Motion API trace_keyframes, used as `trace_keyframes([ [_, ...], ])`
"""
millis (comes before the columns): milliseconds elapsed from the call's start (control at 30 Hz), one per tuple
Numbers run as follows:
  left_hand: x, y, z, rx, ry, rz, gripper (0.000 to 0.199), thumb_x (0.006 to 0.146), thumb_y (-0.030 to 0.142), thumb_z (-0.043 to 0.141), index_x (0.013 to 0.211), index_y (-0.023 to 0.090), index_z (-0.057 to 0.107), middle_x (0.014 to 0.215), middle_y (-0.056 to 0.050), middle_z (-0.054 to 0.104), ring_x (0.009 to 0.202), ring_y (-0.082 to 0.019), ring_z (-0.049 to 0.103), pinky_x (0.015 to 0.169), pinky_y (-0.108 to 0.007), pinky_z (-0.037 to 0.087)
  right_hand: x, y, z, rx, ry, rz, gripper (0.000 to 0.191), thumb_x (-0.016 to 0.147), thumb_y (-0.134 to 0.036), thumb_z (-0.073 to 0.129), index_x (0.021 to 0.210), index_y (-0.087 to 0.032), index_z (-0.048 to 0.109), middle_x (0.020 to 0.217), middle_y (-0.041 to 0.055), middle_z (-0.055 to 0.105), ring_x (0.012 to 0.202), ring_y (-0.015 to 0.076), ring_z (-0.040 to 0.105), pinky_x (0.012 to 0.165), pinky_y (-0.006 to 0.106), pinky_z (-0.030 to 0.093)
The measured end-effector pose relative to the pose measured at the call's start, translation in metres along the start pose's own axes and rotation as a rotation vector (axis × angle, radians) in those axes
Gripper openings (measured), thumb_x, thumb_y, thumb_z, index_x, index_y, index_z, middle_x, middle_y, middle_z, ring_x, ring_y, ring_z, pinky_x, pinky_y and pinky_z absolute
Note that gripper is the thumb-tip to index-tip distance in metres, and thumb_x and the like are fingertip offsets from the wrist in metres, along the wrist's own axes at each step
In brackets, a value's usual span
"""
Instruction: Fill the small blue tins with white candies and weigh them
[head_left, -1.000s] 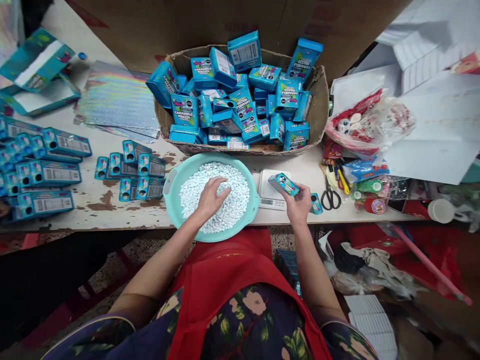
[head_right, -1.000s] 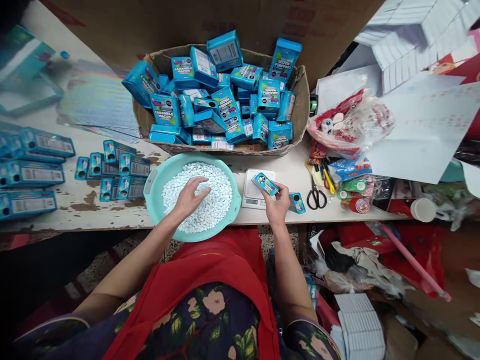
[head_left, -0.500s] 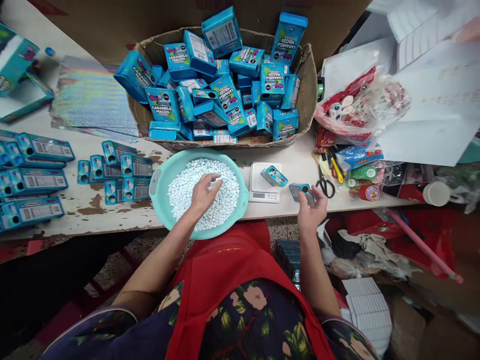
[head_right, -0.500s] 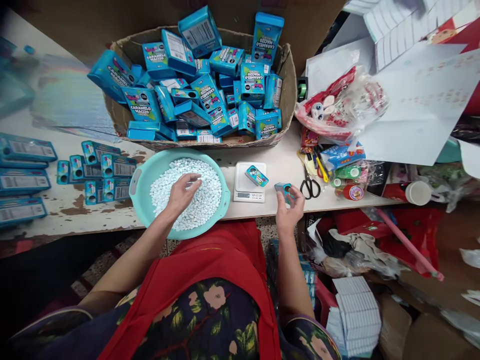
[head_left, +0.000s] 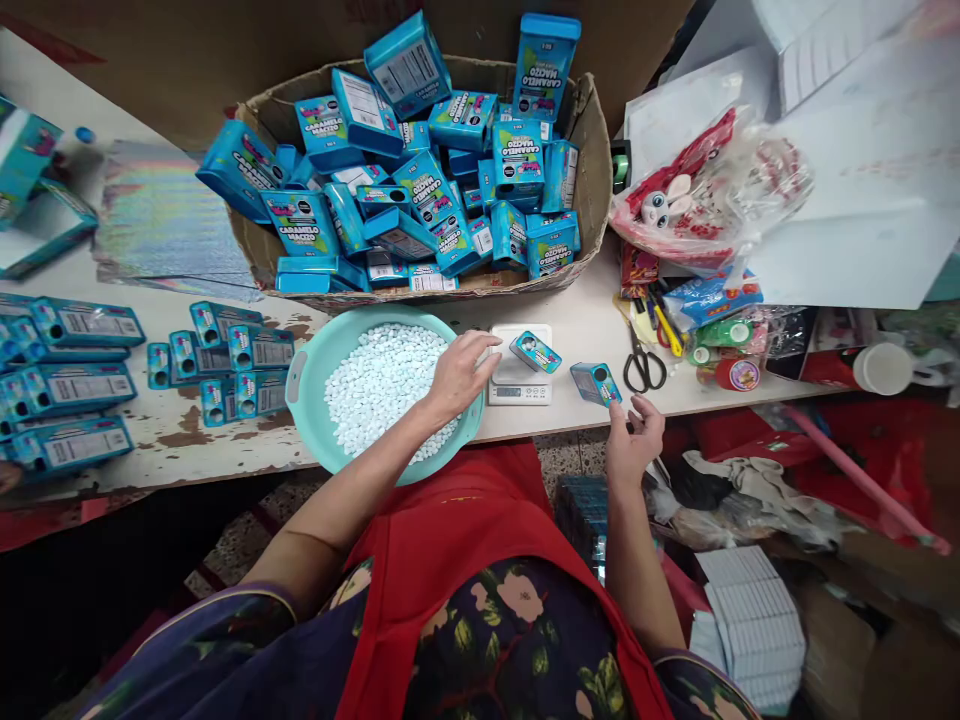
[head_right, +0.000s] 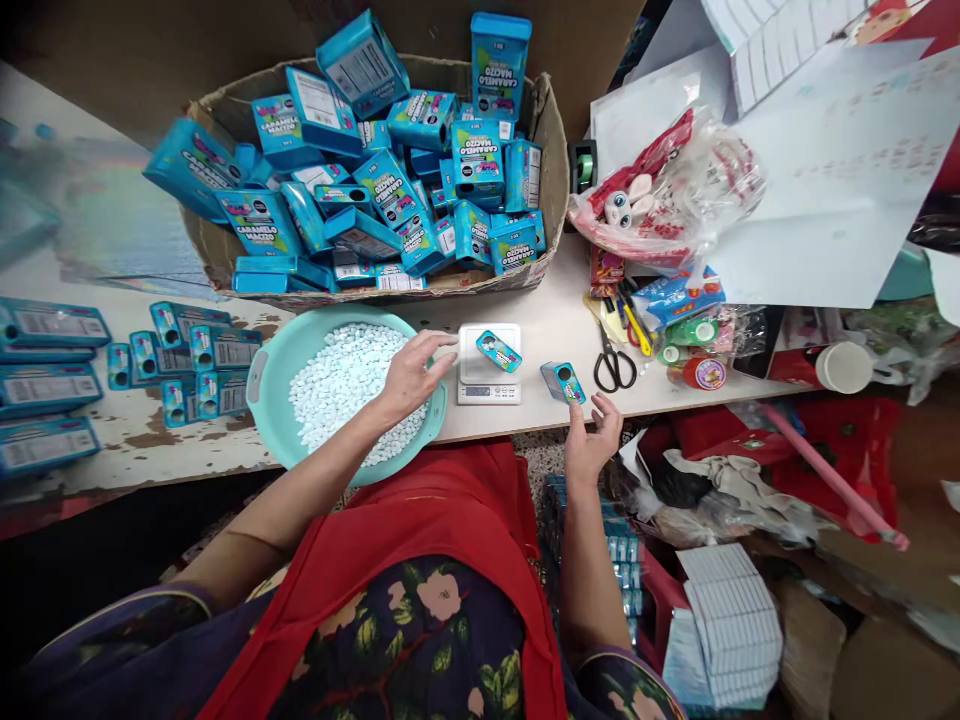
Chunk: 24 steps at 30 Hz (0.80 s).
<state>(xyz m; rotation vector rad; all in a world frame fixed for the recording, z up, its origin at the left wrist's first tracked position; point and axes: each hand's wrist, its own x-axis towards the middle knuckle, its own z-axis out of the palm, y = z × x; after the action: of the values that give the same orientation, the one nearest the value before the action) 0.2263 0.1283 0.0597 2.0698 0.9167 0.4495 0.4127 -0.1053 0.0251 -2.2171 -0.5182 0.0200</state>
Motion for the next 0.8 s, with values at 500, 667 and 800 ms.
trace_keyframes([
  [500,-0.011,-0.006,-0.002,0.053,-0.053,0.101,0.047,0.084,0.023,0.059,0.131,0.025,0.050,0.141,-0.011,0.047,0.133,-0.029,0.041,0.110,-0.048,0.035,0.009,-0.078,0.090,0.165,-0.456,-0.355,0.032,0.082,-0.039,0.065,0.106,-0.019,0.062,0.101,0.0083,0.068,0.094,0.0227,0.063,0.086,0.042,0.052],
  [667,-0.046,0.004,-0.054,0.180,-0.004,0.212,0.039,0.088,0.021,0.053,0.127,0.025,0.052,0.122,-0.011,0.058,0.115,-0.025,0.055,0.095,-0.038,0.048,-0.012,-0.128,0.060,0.282,-0.627,-0.521,0.047,0.081,-0.034,0.070,0.125,-0.027,0.055,0.118,0.0073,0.064,0.109,0.0230,0.061,0.095,0.042,0.051],
  [800,-0.118,-0.030,-0.116,0.439,0.538,0.063,0.050,0.076,0.031,0.073,0.119,0.022,0.050,0.106,-0.009,0.060,0.099,-0.025,0.059,0.086,-0.041,0.051,-0.011,-0.105,0.042,0.164,-0.337,-0.364,0.061,0.080,-0.041,0.070,0.133,-0.023,0.047,0.130,0.0120,0.054,0.122,0.0259,0.053,0.099,0.047,0.049],
])
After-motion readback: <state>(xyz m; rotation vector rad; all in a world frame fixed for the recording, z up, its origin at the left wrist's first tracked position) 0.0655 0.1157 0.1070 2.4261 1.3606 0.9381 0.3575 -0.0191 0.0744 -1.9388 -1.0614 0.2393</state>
